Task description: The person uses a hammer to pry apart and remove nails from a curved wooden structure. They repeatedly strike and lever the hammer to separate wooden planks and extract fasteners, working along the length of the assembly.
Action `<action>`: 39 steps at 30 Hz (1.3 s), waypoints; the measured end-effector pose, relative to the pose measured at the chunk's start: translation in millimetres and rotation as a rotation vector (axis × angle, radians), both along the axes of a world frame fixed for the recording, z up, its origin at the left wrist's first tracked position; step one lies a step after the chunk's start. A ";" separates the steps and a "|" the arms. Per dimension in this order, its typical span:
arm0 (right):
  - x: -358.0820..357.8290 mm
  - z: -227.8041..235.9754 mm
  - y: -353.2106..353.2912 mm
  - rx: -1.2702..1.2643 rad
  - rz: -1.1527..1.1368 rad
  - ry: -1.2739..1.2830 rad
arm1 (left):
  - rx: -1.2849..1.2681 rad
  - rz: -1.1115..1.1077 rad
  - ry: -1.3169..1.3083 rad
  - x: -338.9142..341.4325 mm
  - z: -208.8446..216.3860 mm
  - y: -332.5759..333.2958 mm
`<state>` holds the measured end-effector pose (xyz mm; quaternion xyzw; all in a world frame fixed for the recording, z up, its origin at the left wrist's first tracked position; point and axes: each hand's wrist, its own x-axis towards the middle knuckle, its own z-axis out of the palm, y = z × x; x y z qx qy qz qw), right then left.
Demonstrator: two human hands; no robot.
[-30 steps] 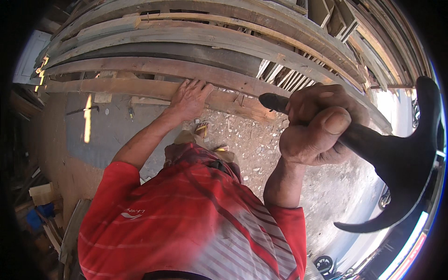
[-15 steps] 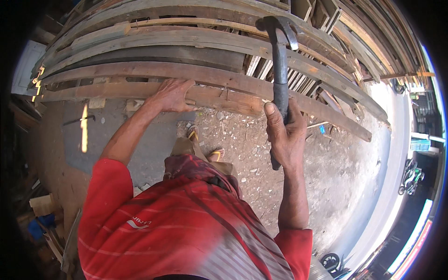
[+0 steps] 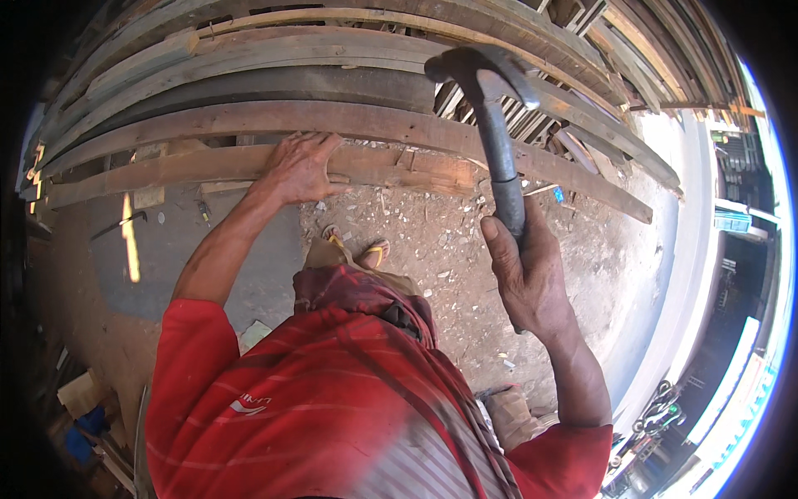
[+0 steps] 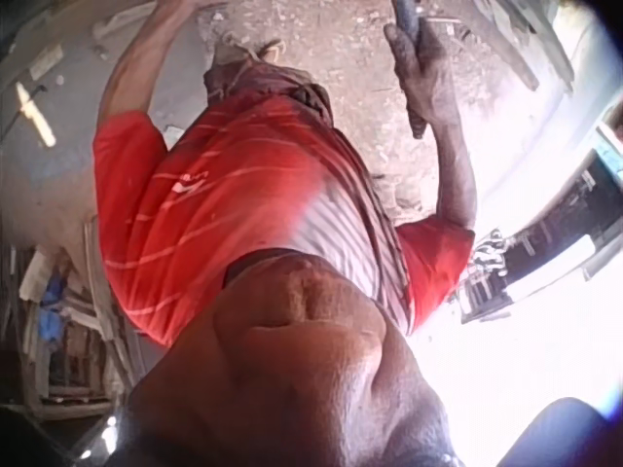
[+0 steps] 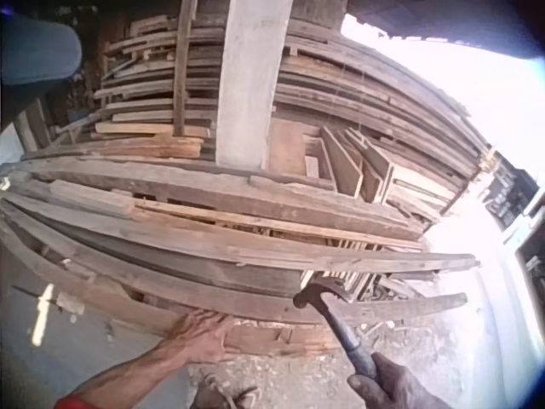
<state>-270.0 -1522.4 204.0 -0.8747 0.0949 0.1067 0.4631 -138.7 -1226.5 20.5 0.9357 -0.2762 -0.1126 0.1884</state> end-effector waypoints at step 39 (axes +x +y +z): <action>26.7 52.4 37.7 -0.005 -0.134 0.348 | -0.082 -0.021 0.020 -11.3 -9.9 5.6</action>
